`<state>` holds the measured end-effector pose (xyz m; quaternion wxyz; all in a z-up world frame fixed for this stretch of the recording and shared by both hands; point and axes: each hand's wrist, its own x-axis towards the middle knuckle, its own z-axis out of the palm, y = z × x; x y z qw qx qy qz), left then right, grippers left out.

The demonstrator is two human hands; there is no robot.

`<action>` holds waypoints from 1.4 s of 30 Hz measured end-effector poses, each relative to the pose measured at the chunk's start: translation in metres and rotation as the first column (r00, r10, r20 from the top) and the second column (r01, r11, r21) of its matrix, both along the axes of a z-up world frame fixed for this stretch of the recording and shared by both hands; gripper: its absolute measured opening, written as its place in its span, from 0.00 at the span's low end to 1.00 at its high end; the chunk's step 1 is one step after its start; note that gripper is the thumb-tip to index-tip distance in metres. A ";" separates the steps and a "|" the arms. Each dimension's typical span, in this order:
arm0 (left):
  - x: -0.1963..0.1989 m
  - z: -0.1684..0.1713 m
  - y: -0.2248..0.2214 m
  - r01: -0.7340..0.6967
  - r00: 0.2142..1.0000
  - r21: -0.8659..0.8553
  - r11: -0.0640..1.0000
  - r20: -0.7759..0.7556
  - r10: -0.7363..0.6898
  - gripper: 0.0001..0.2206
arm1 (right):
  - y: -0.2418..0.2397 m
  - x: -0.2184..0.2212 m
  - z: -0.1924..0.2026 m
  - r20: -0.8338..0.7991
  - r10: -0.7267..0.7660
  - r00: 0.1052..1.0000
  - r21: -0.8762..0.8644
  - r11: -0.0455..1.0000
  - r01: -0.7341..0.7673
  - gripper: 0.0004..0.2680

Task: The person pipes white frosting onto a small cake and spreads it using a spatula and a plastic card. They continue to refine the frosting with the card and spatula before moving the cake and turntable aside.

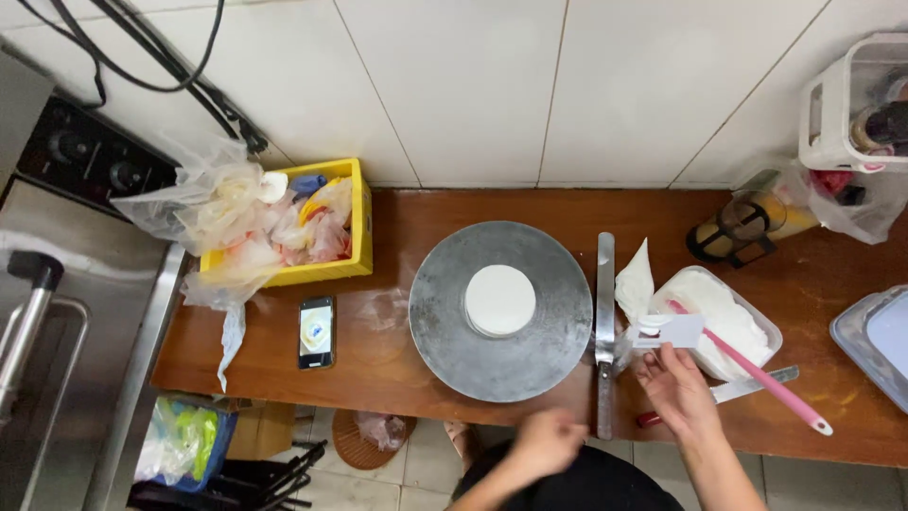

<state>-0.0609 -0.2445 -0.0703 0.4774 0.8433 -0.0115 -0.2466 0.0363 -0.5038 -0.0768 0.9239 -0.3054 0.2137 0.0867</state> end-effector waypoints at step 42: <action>0.020 0.259 0.156 -0.303 0.911 -0.635 0.711 -0.411 0.021 0.18 | 0.151 0.036 0.304 0.567 0.782 0.260 -0.392 -0.022 0.920 0.04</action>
